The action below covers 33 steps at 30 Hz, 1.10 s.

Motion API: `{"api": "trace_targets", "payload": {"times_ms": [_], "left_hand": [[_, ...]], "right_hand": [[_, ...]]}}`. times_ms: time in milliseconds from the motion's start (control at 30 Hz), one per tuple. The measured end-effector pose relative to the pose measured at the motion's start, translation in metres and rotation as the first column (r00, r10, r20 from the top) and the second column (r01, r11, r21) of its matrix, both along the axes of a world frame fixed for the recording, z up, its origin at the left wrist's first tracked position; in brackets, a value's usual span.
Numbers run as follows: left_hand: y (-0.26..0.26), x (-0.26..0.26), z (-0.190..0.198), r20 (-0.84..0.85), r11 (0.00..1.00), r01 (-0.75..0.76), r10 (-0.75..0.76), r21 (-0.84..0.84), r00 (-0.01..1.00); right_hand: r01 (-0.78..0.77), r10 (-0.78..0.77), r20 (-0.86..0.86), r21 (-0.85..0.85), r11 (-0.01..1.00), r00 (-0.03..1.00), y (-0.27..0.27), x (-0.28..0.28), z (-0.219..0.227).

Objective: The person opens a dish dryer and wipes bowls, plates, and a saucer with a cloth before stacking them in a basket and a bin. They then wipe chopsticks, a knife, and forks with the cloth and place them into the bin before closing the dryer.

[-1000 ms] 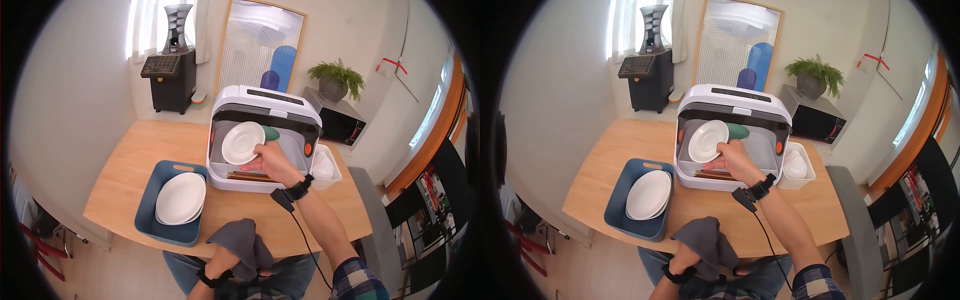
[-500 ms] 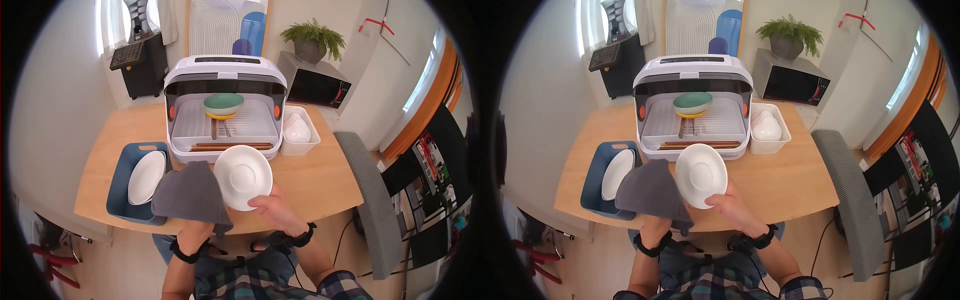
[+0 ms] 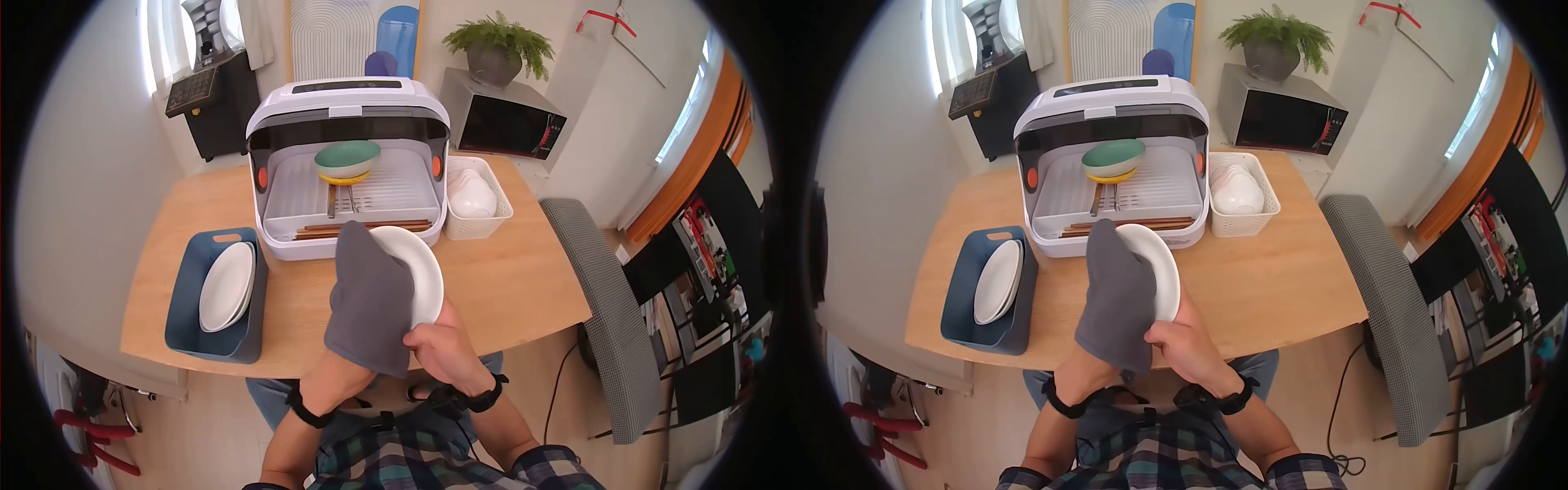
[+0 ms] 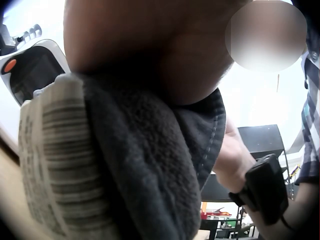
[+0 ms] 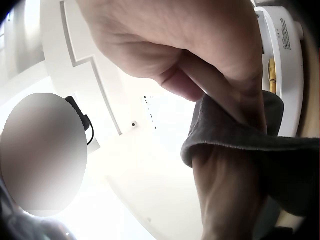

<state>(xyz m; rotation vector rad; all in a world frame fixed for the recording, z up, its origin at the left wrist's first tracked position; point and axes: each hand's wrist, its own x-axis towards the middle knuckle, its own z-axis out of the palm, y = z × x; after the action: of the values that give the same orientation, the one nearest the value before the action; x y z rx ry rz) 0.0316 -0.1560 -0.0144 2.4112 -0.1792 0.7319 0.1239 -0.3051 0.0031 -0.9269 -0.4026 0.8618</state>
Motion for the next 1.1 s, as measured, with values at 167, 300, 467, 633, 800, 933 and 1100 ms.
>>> {"api": "trace_targets", "payload": {"times_ms": [167, 300, 467, 633, 800, 933, 1100], "left_hand": [[0.012, -0.006, -0.006, -0.119, 1.0, 0.016, -0.017, -0.008, 0.993], [0.011, -0.007, -0.007, -0.102, 0.99, 0.015, -0.029, -0.138, 0.994], [0.011, -0.01, -0.013, -0.031, 0.999, 0.043, -0.042, 0.005, 0.999], [0.006, -0.011, -0.002, -0.088, 0.987, 0.03, -0.044, -0.16, 0.995], [0.014, -0.016, -0.015, -0.078, 0.996, 0.059, -0.064, -0.065, 0.995], [0.021, -0.015, -0.017, -0.155, 0.99, 0.044, -0.065, -0.135, 0.986], [0.001, -0.018, -0.021, -0.116, 0.992, 0.109, -0.115, -0.061, 0.986]], "right_hand": [[0.032, -0.031, -0.014, 0.03, 0.999, 0.999, 0.007, -0.01, 0.008], [0.093, -0.101, 0.079, 0.095, 0.991, 0.992, 0.007, -0.011, 0.001], [0.036, -0.036, -0.03, 0.007, 0.999, 0.999, 0.008, -0.012, 0.003], [0.048, -0.049, 0.016, 0.037, 0.998, 0.999, 0.004, -0.012, 0.002], [-0.046, 0.043, -0.076, -0.043, 0.998, 0.996, 0.006, -0.007, 0.001], [0.033, -0.034, 0.012, 0.043, 0.999, 0.999, 0.003, -0.011, 0.004], [-0.158, 0.155, -0.031, -0.223, 0.962, 0.987, -0.005, 0.002, -0.004]]}}
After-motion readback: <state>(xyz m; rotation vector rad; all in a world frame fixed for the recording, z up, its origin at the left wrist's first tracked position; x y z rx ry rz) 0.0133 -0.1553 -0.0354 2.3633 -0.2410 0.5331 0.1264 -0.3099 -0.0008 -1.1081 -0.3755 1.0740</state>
